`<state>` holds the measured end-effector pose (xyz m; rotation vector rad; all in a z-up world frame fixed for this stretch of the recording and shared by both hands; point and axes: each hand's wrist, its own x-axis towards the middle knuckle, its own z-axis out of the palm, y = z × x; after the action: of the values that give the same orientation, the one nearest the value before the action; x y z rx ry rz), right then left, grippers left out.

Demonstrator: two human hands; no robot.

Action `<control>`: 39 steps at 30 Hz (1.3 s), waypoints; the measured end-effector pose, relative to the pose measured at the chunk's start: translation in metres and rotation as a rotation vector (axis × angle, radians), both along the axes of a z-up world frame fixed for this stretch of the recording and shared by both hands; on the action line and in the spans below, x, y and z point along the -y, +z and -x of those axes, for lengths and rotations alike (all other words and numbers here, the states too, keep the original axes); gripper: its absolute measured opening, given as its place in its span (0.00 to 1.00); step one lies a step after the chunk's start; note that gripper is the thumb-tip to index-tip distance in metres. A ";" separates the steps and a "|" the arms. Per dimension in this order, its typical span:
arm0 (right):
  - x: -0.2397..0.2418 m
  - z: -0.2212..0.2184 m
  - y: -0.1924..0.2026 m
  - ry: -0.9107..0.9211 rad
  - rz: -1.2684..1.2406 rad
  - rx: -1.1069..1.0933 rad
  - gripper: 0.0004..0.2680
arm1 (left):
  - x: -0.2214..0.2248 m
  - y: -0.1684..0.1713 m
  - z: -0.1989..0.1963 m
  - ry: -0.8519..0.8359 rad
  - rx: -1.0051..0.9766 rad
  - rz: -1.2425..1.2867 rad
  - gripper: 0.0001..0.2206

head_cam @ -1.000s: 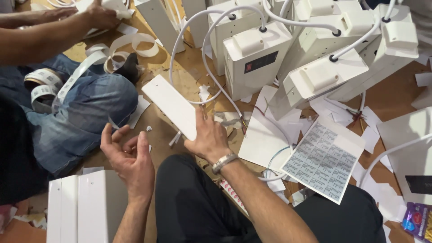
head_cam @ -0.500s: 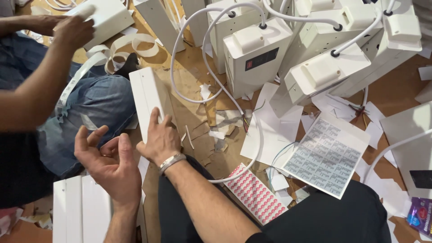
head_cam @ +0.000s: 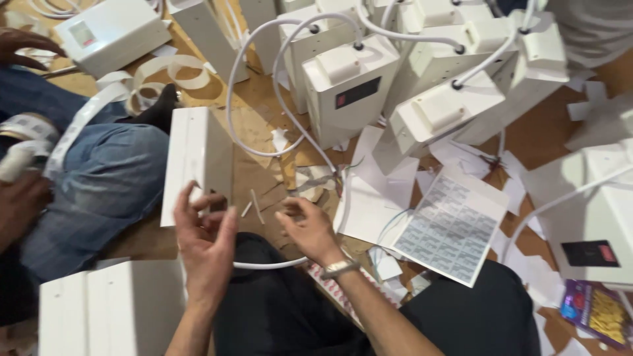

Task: Applying stickers and labels to white electronic casing units on a factory floor.

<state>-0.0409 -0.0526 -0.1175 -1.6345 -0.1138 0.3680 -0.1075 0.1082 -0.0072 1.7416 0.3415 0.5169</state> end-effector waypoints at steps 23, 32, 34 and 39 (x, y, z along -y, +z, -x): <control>0.080 0.024 0.050 -0.304 -0.558 -0.472 0.19 | -0.039 0.007 0.080 -0.434 -0.417 -0.127 0.52; 0.026 0.114 0.106 0.281 -0.724 -0.277 0.09 | -0.236 0.008 0.098 -0.336 -0.055 0.197 0.39; 0.029 0.118 0.112 0.341 -0.614 -0.185 0.09 | -0.218 0.021 0.089 -0.379 -0.096 0.286 0.38; 0.024 0.111 0.127 0.591 -0.182 0.213 0.10 | -0.049 0.100 0.062 -0.306 0.087 -0.036 0.39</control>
<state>-0.1521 -0.0766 0.0100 -1.4317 -0.7796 0.6099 -0.1693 0.1570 0.0929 1.7603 0.0027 0.3764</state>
